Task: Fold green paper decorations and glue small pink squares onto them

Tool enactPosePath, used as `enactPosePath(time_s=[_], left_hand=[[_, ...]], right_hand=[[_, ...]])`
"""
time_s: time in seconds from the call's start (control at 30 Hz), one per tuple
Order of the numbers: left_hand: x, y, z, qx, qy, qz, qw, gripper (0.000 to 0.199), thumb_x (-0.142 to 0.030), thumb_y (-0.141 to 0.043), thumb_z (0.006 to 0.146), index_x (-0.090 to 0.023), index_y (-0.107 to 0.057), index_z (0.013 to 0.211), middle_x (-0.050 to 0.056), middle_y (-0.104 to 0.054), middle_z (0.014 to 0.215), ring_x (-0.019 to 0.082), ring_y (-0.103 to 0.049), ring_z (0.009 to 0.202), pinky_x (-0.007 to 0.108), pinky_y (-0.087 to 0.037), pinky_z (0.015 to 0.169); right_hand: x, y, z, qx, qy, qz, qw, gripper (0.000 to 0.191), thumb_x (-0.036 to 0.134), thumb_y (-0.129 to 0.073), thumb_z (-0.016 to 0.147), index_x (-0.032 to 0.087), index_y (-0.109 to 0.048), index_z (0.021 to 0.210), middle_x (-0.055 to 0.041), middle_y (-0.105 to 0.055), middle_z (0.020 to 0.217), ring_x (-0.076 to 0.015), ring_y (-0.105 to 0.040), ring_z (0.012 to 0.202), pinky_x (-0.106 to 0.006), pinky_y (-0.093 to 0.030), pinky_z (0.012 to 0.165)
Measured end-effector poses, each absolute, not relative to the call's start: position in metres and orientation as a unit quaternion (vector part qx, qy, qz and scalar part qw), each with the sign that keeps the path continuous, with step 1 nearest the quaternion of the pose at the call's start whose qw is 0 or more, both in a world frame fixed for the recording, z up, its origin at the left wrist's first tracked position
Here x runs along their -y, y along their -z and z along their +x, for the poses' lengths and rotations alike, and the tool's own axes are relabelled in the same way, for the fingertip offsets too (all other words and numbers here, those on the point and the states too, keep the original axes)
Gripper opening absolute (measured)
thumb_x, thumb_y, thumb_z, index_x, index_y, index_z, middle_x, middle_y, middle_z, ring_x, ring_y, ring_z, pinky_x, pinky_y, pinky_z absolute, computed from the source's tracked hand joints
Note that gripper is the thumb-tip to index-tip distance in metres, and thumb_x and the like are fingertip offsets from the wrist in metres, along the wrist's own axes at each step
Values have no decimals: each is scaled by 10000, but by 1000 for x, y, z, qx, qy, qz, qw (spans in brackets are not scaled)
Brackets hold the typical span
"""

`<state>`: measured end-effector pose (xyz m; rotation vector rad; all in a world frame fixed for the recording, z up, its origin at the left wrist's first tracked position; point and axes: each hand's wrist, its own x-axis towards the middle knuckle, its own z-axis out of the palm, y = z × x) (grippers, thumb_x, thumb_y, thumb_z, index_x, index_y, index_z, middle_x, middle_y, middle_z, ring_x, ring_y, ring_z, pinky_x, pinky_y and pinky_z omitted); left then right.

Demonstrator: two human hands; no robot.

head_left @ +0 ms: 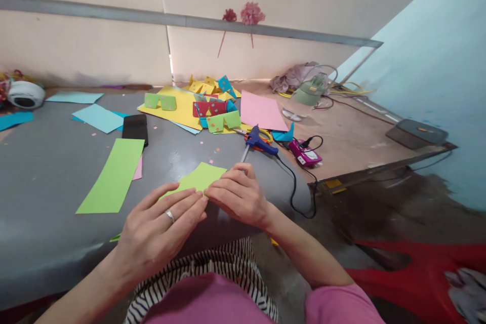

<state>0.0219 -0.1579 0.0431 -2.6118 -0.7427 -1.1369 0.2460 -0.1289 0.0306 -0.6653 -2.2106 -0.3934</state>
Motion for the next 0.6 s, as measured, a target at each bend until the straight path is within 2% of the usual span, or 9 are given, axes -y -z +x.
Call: enactPosePath(time_s=[0.17, 0.33, 0.5, 0.6], left_hand=[[162, -45, 22, 226, 381, -889, 117, 257, -109, -710, 879, -95, -688, 1135, 45, -784, 1098, 161, -706, 1083, 357, -434, 1131], [171, -50, 15, 233, 371, -890, 123, 235, -147, -686, 901, -131, -699, 1135, 37, -782, 1117, 158, -703, 1108, 365, -427, 1171], [186, -54, 2, 226, 345, -903, 122, 280, -172, -654, 912, -153, -700, 1188, 38, -736, 1240, 182, -628, 1251, 396, -382, 1218], [187, -53, 2, 191, 317, -919, 137, 279, -218, -597, 939, -155, -708, 1186, 39, -726, 1260, 193, -614, 1267, 401, -437, 1183]], right_hand=[[118, -25, 252, 873, 157, -271, 373, 71, 173, -629, 954, 208, -690, 959, 34, -789, 898, -118, -649, 843, -340, -391, 924], [103, -25, 262, 867, 176, -288, 365, 94, 159, -650, 939, 240, -697, 948, 55, -796, 889, -111, -669, 821, -339, -378, 908], [90, -30, 271, 858, 202, -300, 365, 124, 139, -680, 916, 253, -701, 958, 52, -801, 898, -133, -677, 833, -349, -382, 881], [80, -30, 274, 856, 218, -318, 345, 124, 147, -676, 920, 262, -708, 952, 52, -800, 895, -143, -672, 843, -359, -366, 880]])
